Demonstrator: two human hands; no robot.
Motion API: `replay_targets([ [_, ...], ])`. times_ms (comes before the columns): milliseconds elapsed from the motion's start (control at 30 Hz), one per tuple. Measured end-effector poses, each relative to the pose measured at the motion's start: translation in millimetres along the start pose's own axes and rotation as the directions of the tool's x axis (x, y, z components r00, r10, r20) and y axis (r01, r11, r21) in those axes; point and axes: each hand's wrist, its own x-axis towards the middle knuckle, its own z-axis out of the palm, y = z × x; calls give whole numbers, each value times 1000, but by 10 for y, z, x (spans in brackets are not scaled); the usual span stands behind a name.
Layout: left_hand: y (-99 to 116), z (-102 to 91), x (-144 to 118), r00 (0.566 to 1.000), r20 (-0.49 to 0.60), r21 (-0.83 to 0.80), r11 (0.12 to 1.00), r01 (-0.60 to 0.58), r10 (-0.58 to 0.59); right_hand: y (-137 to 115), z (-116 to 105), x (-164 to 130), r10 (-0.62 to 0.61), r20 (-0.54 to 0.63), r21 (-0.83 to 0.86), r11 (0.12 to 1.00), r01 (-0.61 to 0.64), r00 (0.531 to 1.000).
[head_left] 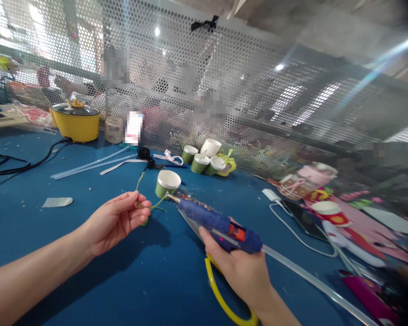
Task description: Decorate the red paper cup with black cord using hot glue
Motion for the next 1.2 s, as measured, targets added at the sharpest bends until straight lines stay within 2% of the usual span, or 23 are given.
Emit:
replay_targets([
  [200,0,2,-2,1000,5,8,1000,-9,9,-86,-48,86,21,126,138,990,-39,992],
  [567,-7,-7,6,1000,5,-3,1000,7,-7,-74,-50,74,80,141,171,980,-103,987],
  [1033,-15,-20,4,1000,17,-8,1000,10,-9,-62,-62,86,-9,94,69,998,3,996],
  [1200,-16,-24,7,1000,17,-2,1000,14,-13,53,21,-18,-47,-16,-34,998,46,999],
])
